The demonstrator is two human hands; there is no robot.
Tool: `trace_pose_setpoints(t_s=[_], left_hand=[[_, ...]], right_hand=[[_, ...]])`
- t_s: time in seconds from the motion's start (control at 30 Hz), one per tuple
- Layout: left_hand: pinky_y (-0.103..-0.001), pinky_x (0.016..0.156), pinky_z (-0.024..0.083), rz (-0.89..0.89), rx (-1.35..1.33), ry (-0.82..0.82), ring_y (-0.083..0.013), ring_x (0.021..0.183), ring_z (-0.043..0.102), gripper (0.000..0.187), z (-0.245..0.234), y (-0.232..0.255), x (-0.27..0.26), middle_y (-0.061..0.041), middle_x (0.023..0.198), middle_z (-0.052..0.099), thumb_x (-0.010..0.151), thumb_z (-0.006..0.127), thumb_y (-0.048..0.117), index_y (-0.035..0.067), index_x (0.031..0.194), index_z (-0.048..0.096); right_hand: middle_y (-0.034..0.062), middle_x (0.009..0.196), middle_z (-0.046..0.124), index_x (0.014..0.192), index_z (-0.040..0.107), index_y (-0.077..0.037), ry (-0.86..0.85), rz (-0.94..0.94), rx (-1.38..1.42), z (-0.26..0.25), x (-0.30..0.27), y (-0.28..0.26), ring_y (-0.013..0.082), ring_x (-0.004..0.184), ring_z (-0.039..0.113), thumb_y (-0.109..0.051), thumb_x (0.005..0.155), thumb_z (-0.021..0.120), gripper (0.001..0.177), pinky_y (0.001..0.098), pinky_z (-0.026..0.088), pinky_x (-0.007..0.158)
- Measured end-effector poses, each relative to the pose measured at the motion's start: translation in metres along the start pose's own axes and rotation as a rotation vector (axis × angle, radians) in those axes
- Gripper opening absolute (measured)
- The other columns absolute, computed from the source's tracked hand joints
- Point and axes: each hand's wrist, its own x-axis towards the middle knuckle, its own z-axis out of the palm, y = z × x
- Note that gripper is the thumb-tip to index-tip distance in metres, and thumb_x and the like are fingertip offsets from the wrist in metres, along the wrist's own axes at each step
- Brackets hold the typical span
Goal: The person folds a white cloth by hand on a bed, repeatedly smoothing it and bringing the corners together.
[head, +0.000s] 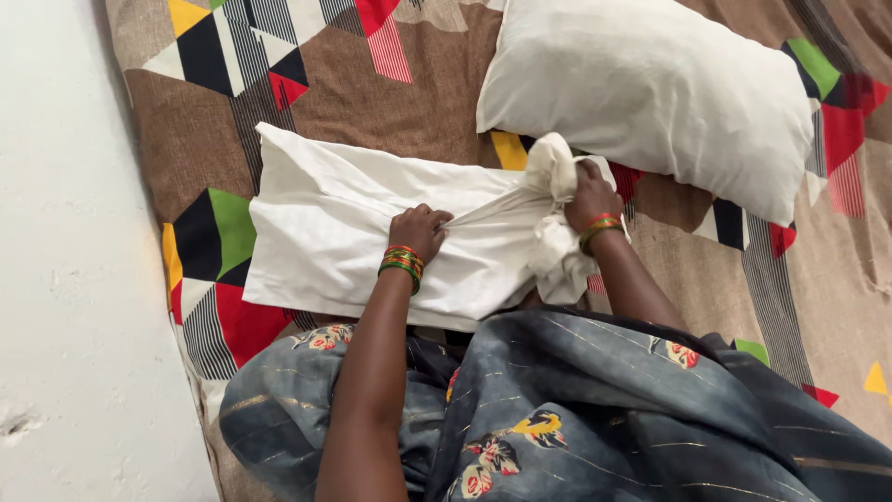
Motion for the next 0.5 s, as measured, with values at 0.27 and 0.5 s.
trace_pose_setpoints(t_s=[0.27,0.5], left_hand=[[-0.041,0.092,0.050,0.052,0.147,0.003,-0.0238,0.101,0.064,0.015,-0.011,0.026,-0.007,0.000,0.100,0.069,0.092,0.068,0.017,0.026,0.100,0.077],[-0.043,0.095,0.051,0.195,0.112,-0.296,-0.0257,0.112,0.063,0.018,-0.016,0.053,-0.020,-0.001,0.112,0.070,0.091,0.069,0.020,0.028,0.104,0.078]], right_hand=[[0.0243,0.120,0.071,0.121,0.069,-0.002,-0.250,0.075,-0.025,0.051,0.030,0.098,0.0398,0.114,0.068,-0.023,0.086,0.076,0.042,0.0461,0.054,0.098],[0.0071,0.122,0.073,0.130,0.067,-0.003,-0.558,0.030,0.858,-0.005,0.009,0.201,0.0200,0.110,0.067,-0.008,0.084,0.073,0.046,0.0357,0.054,0.094]])
